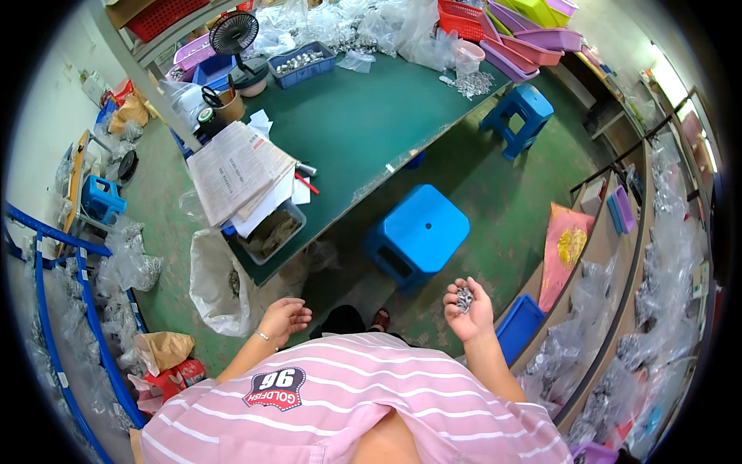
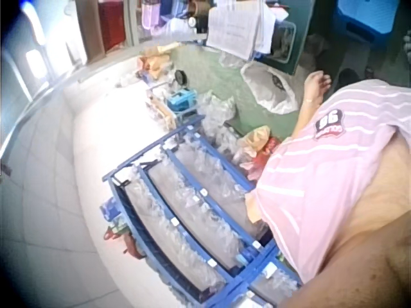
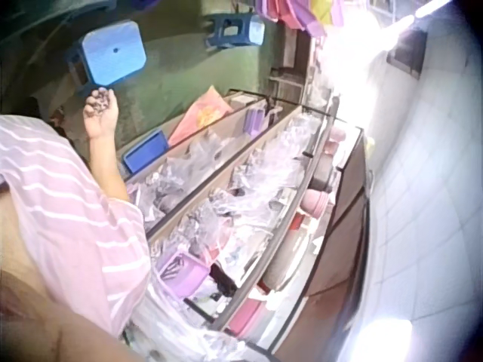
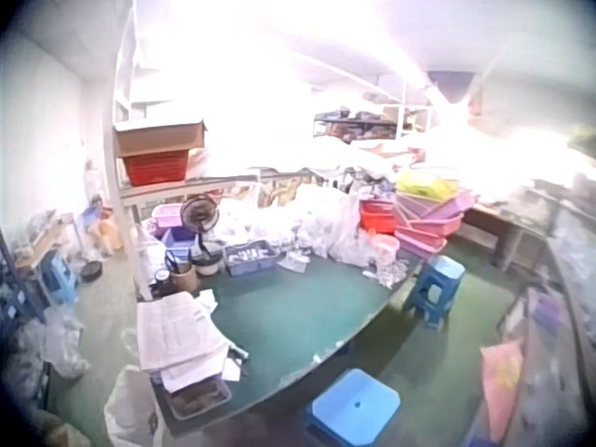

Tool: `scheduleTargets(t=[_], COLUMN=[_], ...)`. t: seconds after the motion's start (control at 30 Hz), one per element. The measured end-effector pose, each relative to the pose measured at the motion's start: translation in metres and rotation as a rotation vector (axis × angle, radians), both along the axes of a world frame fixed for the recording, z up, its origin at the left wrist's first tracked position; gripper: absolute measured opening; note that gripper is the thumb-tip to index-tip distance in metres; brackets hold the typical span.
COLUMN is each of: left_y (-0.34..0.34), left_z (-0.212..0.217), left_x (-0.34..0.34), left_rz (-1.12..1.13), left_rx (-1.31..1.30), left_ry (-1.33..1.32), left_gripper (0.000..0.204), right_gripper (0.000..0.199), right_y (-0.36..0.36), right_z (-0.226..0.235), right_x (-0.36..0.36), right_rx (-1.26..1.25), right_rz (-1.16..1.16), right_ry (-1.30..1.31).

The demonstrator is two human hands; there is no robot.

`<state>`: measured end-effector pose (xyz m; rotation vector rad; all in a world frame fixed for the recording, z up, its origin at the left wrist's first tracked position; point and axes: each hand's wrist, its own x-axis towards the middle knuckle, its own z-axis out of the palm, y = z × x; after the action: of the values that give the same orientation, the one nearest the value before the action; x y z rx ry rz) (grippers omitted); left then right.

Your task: The person sorts small metal rings and components from a large pile into various plastic bags, trays, and bowls at a workstation, and then walks to a different area to place some of the items into a larger bag.

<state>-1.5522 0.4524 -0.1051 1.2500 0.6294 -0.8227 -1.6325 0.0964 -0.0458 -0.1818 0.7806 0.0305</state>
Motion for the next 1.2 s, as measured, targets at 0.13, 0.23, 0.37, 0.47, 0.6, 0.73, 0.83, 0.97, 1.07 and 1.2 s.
scheduleTargets(t=[0.13,0.23,0.37,0.47,0.6,0.73,0.83,0.97,1.07,1.2], left_y=[-0.025,-0.037,-0.06,-0.075,-0.073,-0.064,-0.067,-0.086,-0.109,-0.145], left_z=[0.014,0.019,0.033,0.037,0.042,0.039,0.038,0.035,0.033,0.021], left_x=[0.038,0.078,0.139,0.171,0.194,0.21,0.221,0.234,0.247,0.268], left_rz=[-0.015,-0.041,-0.087,-0.095,-0.074,0.006,0.087,0.199,0.246,0.315], left_rx=[0.021,0.001,0.021,0.006,0.013,0.032,0.036,0.077,0.115,0.077], left_ry=[0.016,-0.011,-0.057,-0.064,-0.049,-0.071,-0.074,-0.069,-0.037,0.001], left_gripper=[0.016,0.015,0.013,0.014,0.017,0.019,0.019,0.018,0.016,0.014], right_gripper=[0.016,0.016,0.021,0.024,0.019,0.019,0.021,0.023,0.022,0.022], right_y=[-0.037,-0.051,-0.076,-0.094,-0.116,-0.141,-0.167,-0.217,-0.262,-0.327], right_z=[-0.011,-0.014,-0.009,-0.005,0.0,0.022,0.039,0.057,0.067,0.07], right_x=[0.059,0.102,0.159,0.195,0.245,0.3,0.344,0.403,0.454,0.547], right_rx=[0.079,0.073,0.022,-0.078,-0.161,-0.356,-0.532,-0.742,-0.925,-1.084], right_rz=[0.087,0.134,0.141,0.15,0.158,0.235,0.266,0.275,0.303,0.382], right_ry=[-0.081,-0.12,-0.146,-0.142,-0.158,-0.19,-0.197,-0.182,-0.164,-0.189])
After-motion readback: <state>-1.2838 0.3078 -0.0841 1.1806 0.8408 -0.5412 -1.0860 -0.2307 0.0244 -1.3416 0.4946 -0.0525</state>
